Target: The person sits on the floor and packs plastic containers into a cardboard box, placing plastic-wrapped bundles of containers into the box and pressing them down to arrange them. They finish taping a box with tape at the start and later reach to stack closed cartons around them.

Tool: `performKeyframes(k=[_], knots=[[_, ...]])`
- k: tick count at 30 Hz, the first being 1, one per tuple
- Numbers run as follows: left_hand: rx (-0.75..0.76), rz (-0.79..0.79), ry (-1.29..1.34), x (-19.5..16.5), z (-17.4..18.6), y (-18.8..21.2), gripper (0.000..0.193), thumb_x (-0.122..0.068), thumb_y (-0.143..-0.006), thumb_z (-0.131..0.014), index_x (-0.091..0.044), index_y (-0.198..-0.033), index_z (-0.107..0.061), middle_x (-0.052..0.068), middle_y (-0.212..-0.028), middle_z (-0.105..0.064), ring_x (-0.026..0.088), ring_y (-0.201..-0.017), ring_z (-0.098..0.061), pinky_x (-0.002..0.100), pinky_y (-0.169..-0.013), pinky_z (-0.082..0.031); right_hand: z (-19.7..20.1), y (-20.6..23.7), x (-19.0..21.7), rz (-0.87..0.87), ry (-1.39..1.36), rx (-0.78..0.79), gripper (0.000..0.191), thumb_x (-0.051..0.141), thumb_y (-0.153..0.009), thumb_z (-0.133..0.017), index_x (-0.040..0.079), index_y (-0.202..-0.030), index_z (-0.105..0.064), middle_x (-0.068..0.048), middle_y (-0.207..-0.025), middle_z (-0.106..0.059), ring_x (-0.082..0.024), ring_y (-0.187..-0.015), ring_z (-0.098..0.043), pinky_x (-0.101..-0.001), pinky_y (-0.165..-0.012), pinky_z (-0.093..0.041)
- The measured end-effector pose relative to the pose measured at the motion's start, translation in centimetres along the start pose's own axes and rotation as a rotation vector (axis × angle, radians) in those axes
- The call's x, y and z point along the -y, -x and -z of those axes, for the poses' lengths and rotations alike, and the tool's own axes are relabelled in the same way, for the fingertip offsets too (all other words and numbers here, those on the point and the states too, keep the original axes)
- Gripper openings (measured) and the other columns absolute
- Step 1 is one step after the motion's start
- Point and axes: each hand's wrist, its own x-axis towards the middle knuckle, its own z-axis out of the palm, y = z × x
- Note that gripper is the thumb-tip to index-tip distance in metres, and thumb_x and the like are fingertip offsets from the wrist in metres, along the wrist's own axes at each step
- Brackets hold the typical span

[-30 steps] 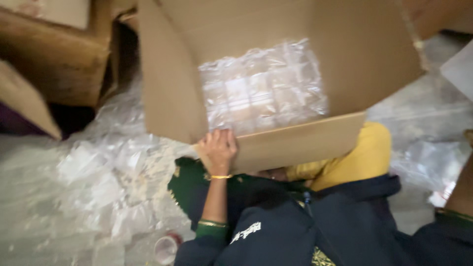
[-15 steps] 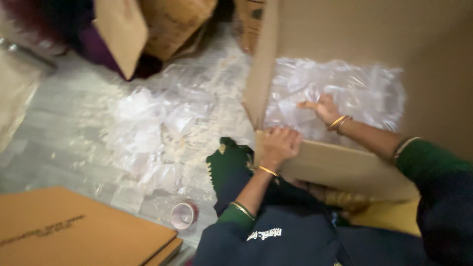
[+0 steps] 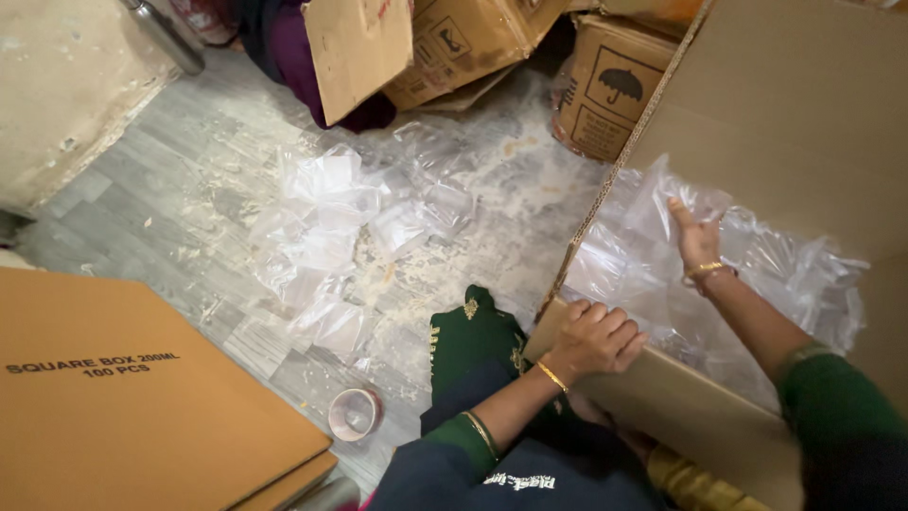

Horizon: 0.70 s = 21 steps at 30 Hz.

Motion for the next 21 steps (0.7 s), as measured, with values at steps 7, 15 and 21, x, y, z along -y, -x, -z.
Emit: performKeyframes(k=[7,15,21], knots=[[0.018,0.003,-0.018,0.2,-1.0,0.7,0.021,-0.032,-0.093,-0.072,-0.018,-0.081,-0.063,0.0,-0.081,-0.054,0.019,-0.079,-0.054,0.038,-0.082,-0.041,-6.4,2.9,-4.0,-0.189,0.45,0.162,0.088,0.054,-0.1,-0.065,-0.002,-0.157,-0.027,-0.038,-0.146,-0.045,-0.056,-0.135,-0.041,-0.0573,-0.112,-0.034],[-0.029,-0.017,-0.017,0.1,-1.4,1.3,0.019,-0.034,-0.094,-0.073,-0.017,-0.088,-0.069,-0.001,-0.086,-0.059,0.018,-0.082,-0.057,0.039,-0.084,-0.042,-7.8,9.6,-7.4,0.718,0.562,-0.023,0.087,0.048,-0.098,-0.059,-0.005,-0.158,-0.028,-0.034,-0.155,-0.036,-0.052,-0.141,-0.037,-0.0607,-0.118,-0.033],[-0.01,-0.006,-0.021,0.0,-1.5,1.2,0.02,-0.034,-0.093,-0.074,-0.018,-0.083,-0.068,-0.001,-0.082,-0.058,0.019,-0.077,-0.056,0.038,-0.081,-0.042,-8.0,7.7,-6.5,0.779,0.751,0.212,0.086,0.056,-0.094,-0.06,0.005,-0.157,-0.032,-0.034,-0.155,-0.03,-0.052,-0.143,-0.03,-0.0674,-0.115,-0.029]])
